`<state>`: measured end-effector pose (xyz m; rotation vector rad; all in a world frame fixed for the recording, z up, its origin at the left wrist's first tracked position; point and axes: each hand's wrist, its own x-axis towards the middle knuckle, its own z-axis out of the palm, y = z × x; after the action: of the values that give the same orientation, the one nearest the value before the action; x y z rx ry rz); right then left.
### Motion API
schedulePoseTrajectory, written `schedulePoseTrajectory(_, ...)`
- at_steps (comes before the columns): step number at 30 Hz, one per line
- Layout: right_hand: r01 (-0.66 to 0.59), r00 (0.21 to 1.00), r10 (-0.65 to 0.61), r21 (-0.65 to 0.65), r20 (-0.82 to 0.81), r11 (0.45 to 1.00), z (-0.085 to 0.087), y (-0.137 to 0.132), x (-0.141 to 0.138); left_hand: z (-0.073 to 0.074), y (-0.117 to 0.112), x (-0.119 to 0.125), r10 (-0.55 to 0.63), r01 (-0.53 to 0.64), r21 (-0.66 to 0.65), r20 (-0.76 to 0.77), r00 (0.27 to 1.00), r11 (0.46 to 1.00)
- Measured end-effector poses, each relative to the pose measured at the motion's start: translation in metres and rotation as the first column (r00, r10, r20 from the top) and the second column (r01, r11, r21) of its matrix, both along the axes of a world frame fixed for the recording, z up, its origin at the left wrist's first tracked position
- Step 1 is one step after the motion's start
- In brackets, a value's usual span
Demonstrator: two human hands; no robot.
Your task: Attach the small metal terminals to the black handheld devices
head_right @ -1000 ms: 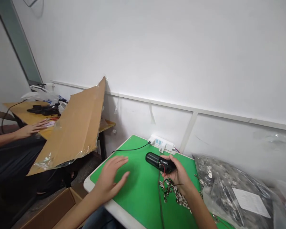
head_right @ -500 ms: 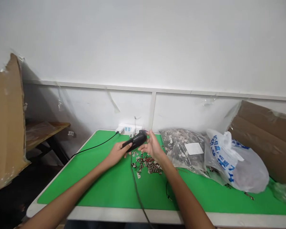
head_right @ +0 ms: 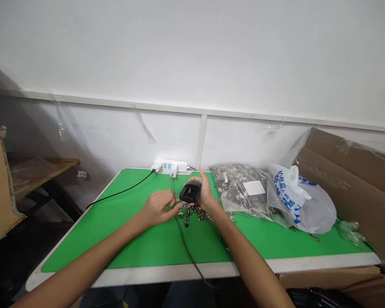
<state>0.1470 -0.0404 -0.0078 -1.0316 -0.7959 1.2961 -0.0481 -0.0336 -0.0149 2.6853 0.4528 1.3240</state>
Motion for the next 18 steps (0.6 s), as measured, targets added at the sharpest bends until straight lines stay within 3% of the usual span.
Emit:
schedulePoseTrajectory(3,-0.041,0.998,0.036,-0.088,-0.052,0.995,0.000,-0.005,-0.003,0.000,0.009,0.000,0.107,-0.110,0.091,0.046,0.993,0.990)
schedulePoseTrajectory(9,-0.106,0.993,0.111,-0.099,0.043,0.989,-0.010,-0.006,-0.020,-0.007,0.019,-0.002,-0.011,0.017,0.081,-0.073,0.997,0.997)
schedulePoseTrajectory(13,-0.174,0.947,0.186,-0.068,0.260,0.982,-0.011,-0.009,-0.016,-0.012,0.020,-0.006,-0.014,0.013,-0.021,-0.089,0.996,1.000)
schedulePoseTrajectory(15,-0.101,0.883,0.072,0.039,0.463,0.994,-0.006,-0.013,-0.006,-0.012,0.022,-0.008,0.031,-0.036,-0.080,-0.055,0.998,0.996)
schedulePoseTrajectory(18,0.006,0.689,-0.143,0.192,0.711,0.981,0.004,-0.017,0.012,-0.010,0.029,-0.012,0.127,-0.119,-0.163,0.041,0.991,0.979)
